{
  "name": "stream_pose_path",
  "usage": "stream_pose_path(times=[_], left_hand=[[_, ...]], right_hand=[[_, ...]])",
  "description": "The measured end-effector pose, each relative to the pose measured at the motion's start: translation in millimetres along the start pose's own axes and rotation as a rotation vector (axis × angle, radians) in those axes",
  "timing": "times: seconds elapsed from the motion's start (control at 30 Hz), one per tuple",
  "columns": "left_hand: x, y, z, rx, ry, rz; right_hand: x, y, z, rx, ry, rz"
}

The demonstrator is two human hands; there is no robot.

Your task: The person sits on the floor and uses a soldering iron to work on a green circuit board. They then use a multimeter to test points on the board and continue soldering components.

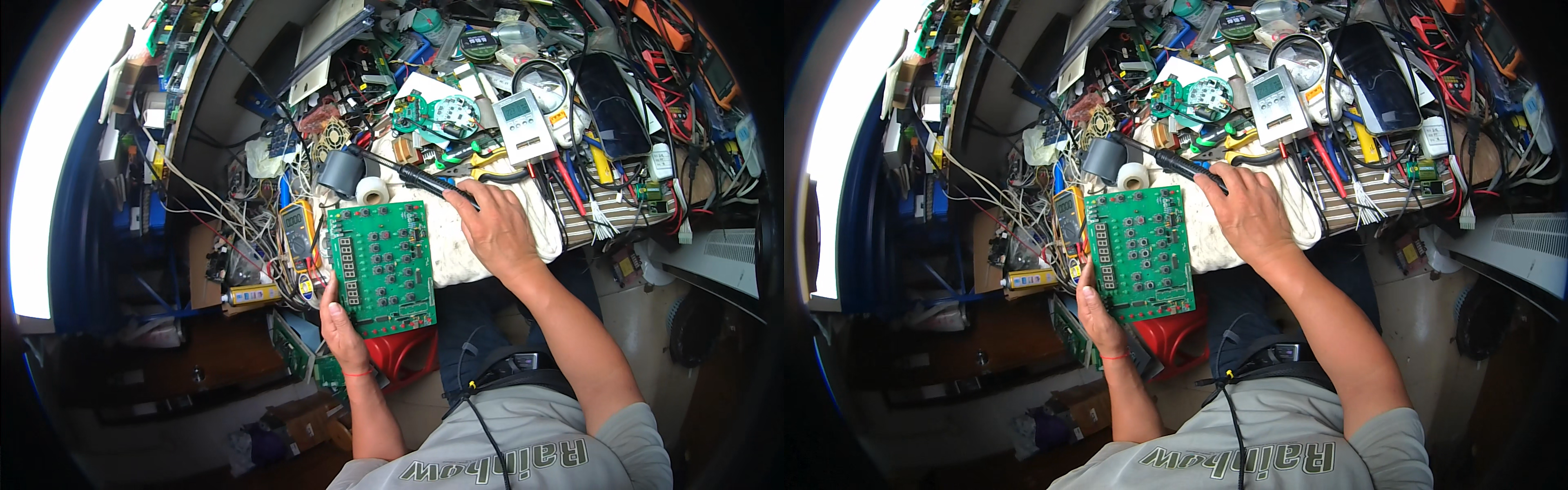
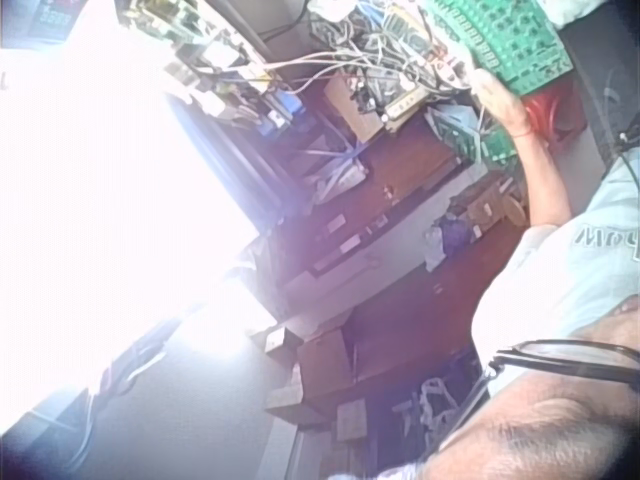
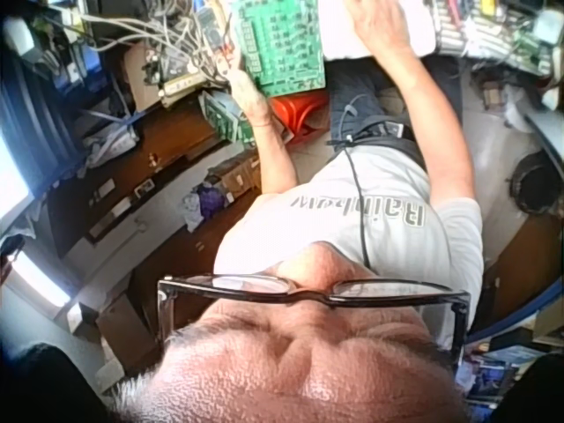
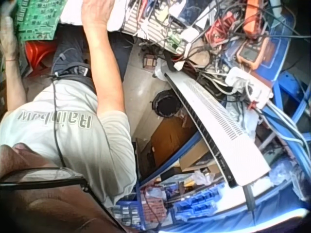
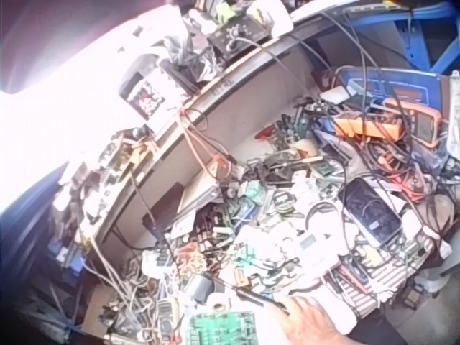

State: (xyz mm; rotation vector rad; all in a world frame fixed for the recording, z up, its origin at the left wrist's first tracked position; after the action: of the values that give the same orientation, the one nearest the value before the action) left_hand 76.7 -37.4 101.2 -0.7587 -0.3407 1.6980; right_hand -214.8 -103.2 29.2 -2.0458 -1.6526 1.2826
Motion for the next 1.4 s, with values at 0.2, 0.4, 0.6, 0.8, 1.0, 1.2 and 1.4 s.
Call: stream_pose_path(times=[0.2, 0.4, 0.6, 0.8, 1.0, 1.2, 1.4], left_hand=[[4.1, 5.5, 21.4, -0.065, 0.024, -0.019], [23.1, 40.0, 85.6, -0.121, 0.102, -0.166], [38.6, 85.9, 138.2, -0.24, 0.271, -0.283], [47.9, 104.5, 145.2, -0.228, 0.31, -0.392], [45.3, 111.2, 144.6, -0.21, 0.314, -0.416], [49.5, 141.4, 144.6, -0.23, 0.334, -0.473], [52.1, 167.3, 138.7, -0.294, 0.343, -0.525]], right_hand=[[-1.3, -2.3, 1.0, -0.012, 0.007, 0.04], [-4.0, -18.0, -8.2, -0.086, -0.037, 0.11], [-2.3, -32.2, -27.7, -0.216, -0.208, 0.119], [-2.1, -22.2, -31.0, -0.206, -0.225, 0.009], [-0.4, -27.0, -19.0, -0.252, -0.157, 0.134], [2.4, -26.0, 13.4, -0.594, 0.037, 0.217], [11.8, -16.5, 50.5, -1.035, 0.344, 0.217]])
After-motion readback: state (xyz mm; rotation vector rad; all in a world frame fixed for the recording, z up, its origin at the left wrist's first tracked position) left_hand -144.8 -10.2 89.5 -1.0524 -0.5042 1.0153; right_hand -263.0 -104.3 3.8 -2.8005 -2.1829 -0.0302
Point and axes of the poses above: each hand's wrist, its own x-axis away from the middle knuckle, its own y-axis out of the palm, z = x × y, the point moved 10 cm from there along -x, towards the middle knuckle, and after that the axes turned 2 degrees about -x, right-handed, at the moved point
